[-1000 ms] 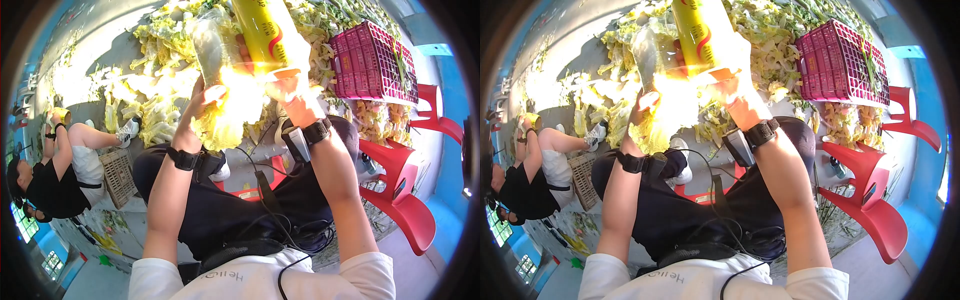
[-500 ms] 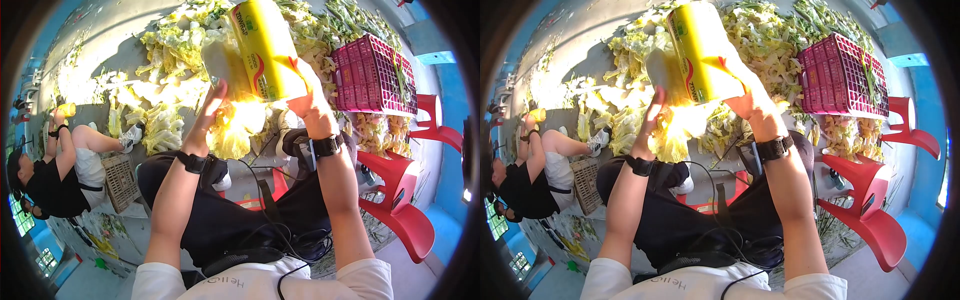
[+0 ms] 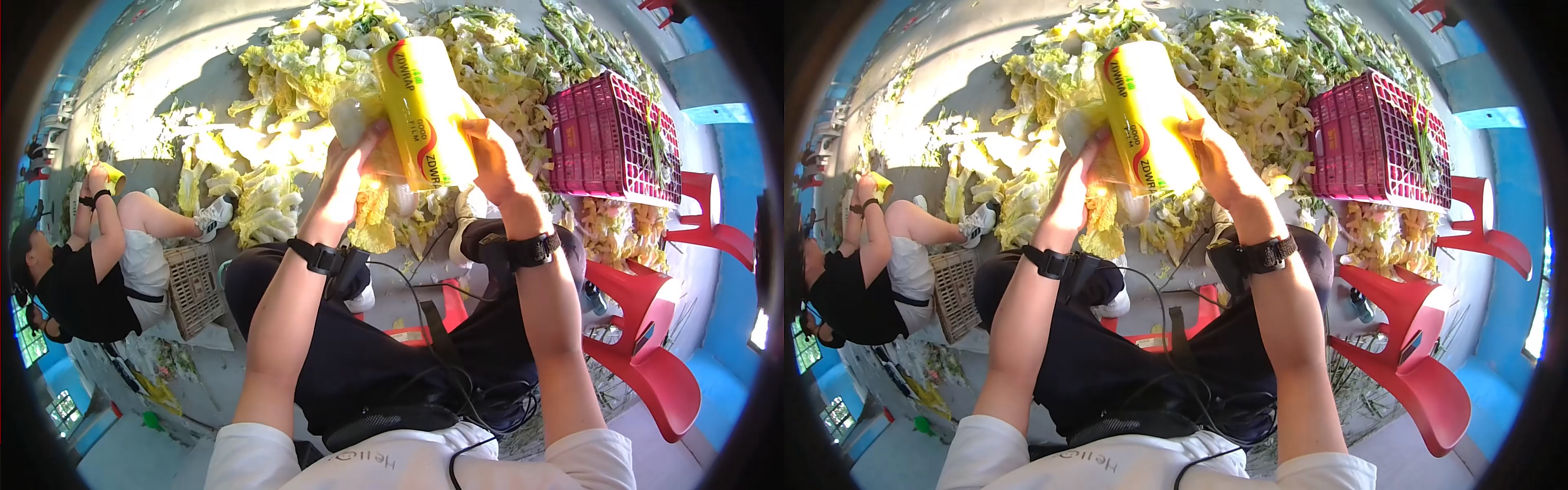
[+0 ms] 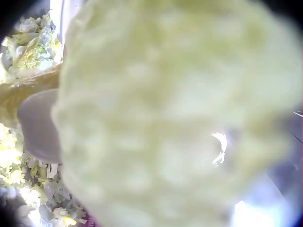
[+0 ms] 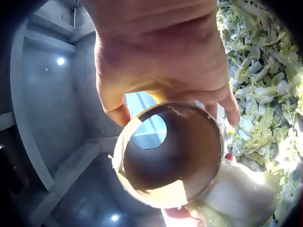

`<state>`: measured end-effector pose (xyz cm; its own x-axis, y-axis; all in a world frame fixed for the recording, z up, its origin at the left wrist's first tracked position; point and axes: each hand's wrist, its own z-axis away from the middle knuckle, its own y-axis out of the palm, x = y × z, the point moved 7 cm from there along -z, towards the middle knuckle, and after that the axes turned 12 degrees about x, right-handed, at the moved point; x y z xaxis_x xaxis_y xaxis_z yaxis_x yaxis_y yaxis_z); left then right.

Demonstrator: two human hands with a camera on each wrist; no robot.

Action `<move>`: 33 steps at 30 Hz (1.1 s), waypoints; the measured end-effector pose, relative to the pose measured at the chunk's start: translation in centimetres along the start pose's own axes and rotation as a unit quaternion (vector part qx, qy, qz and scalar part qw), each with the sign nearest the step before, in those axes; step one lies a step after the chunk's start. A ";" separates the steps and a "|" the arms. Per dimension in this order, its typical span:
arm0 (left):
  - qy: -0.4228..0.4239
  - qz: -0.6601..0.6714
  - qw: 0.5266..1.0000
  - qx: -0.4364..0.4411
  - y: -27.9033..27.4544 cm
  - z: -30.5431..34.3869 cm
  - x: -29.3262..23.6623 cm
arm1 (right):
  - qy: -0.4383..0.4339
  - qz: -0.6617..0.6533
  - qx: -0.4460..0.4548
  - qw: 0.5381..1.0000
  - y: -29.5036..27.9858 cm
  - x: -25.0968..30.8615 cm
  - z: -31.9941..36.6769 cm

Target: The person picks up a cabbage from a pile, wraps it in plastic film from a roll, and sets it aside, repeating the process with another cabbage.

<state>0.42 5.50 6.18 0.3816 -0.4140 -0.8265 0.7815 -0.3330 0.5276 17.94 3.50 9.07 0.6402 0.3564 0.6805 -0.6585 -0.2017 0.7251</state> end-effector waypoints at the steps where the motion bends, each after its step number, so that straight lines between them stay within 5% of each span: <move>1: 0.007 -0.009 1.000 -0.003 0.0 0.0 -0.2 | 0.002 0.007 0.003 1.000 -0.2 0.1 0.0; 14: 0.110 -0.195 0.971 -0.080 0.9 0.6 -1.3 | -0.131 0.202 -0.110 0.964 -2.2 0.2 -0.4; 27: 0.043 -0.130 0.988 -0.067 1.2 0.7 -0.4 | -0.115 0.238 -0.160 0.951 -2.7 -0.6 -1.1; 33: 0.082 -0.165 0.980 -0.071 0.3 0.1 0.3 | -0.104 0.228 -0.166 0.954 -2.9 -0.5 -1.3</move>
<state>0.71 5.16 6.09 0.1619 -0.1582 -0.9740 0.9321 -0.2997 0.2036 19.03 5.12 6.48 0.2986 0.1052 0.9486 -0.9543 0.0205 0.2981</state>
